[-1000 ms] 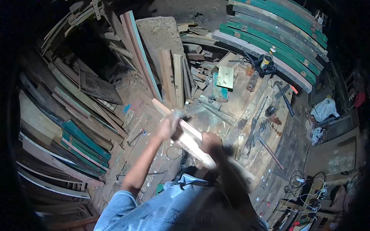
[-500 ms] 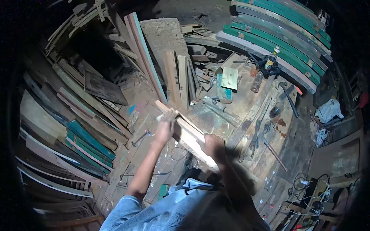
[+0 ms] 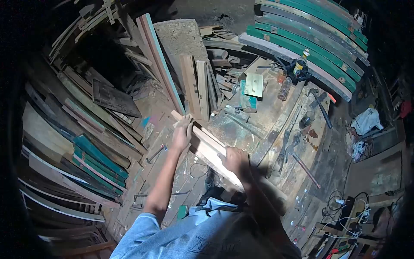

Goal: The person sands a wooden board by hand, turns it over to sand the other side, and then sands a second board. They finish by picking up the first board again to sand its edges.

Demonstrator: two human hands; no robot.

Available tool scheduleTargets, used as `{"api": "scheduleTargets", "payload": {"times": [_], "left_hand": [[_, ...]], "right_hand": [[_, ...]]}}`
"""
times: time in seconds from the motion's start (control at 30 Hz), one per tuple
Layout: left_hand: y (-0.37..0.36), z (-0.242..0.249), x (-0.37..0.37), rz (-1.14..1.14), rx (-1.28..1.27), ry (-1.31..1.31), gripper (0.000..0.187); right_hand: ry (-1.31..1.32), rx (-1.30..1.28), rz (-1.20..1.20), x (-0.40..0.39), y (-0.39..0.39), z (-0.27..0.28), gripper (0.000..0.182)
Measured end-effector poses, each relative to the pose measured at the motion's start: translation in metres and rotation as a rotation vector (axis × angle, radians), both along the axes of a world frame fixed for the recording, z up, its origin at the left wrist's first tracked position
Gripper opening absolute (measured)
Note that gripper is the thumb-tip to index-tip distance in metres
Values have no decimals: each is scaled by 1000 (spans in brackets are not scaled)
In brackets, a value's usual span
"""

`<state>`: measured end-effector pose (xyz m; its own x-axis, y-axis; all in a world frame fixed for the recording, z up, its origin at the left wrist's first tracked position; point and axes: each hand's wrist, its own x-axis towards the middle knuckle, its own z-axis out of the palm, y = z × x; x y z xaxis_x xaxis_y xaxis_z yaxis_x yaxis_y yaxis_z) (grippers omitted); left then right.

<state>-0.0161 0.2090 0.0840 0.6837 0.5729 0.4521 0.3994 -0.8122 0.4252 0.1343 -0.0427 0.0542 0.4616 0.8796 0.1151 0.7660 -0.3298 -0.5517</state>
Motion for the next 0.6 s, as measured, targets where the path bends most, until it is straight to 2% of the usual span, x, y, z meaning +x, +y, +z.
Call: {"api": "scheduleTargets", "payload": {"times": [0.07, 0.1, 0.13, 0.17, 0.2, 0.27, 0.33, 0.37, 0.43, 0.5, 0.53, 0.6], "left_hand": [[-22, -4, 4, -47, -129, 16, 36], [-63, 22, 7, -155, -119, 32, 39], [-87, -19, 4, -294, -35, 53, 44], [-126, 2, 2, -394, -131, 88, 46], [-141, 0, -4, -418, -149, 76, 40], [-115, 3, -10, -434, -187, 111, 41], [-87, 44, -1, -273, -352, 117, 37], [-53, 39, 0, -128, -421, 131, 36], [-27, 28, 3, -10, -272, 148, 34], [-29, 14, 5, -64, 151, 145, 33], [-49, -7, 7, -125, -118, 87, 32], [-106, 3, 12, -258, -23, 59, 34]], "right_hand": [[-46, 52, -6, 1, 0, -12, 44], [-34, 33, -14, 1, 0, -5, 44], [-21, 14, -23, 1, 1, -3, 44], [-43, 45, -14, 2, 1, -7, 43], [-63, 73, -6, 1, 0, -11, 43], [-71, 66, -13, 0, -4, -19, 42], [-58, 1, -24, 3, -3, -4, 40], [-57, 30, 4, 6, -2, -12, 39], [-76, -15, -5, -1, -1, -5, 39], [-95, -8, -40, -7, 1, -6, 38], [-106, -10, -45, -7, 0, -10, 38], [-127, -3, -57, -5, 3, -15, 37]]}}
